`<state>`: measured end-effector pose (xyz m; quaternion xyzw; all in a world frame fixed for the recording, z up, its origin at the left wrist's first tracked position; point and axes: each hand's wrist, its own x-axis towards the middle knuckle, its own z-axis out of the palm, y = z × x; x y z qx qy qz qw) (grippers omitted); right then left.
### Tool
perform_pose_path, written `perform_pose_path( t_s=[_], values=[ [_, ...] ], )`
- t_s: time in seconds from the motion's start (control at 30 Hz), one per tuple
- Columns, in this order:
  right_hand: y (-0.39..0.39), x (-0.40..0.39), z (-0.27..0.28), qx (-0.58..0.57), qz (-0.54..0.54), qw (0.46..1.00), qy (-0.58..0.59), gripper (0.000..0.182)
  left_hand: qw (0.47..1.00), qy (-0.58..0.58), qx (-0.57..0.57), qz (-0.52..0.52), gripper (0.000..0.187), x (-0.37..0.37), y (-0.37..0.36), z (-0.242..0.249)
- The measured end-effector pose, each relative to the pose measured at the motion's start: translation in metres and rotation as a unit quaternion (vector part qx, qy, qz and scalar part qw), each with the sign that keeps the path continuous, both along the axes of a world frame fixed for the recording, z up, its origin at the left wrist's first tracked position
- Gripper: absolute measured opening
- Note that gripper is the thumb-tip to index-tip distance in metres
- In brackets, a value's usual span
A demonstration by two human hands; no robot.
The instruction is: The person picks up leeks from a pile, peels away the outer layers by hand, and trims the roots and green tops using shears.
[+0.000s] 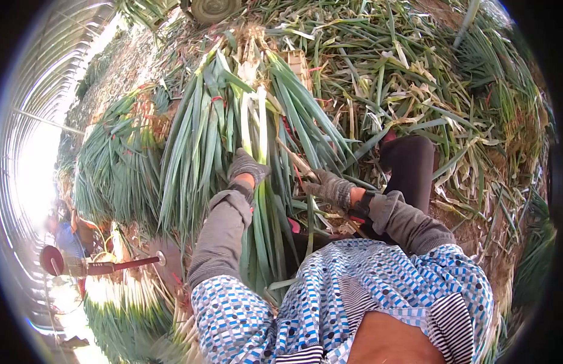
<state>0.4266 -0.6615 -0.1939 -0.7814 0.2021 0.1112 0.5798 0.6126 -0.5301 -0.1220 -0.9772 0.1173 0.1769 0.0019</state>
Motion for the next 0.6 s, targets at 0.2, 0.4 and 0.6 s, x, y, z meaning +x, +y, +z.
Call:
perform_pose_path(
  t_s=[0.2, 0.4, 0.6],
  values=[
    [-0.004, 0.003, 0.001, 0.080, -0.023, 0.995, -0.051, 0.048, 0.986, 0.124, -0.110, 0.033, 0.058, 0.032, -0.001, -0.047],
    [-0.015, 0.012, 0.072, 0.040, -0.081, 0.993, -0.072, 0.055, 0.814, 0.419, -0.401, 0.035, 0.022, 0.014, 0.051, 0.032],
    [0.005, 0.013, 0.071, -0.047, 0.007, 0.994, -0.098, 0.058, 0.717, 0.430, -0.532, 0.136, 0.026, -0.050, 0.103, 0.070]
  ],
)
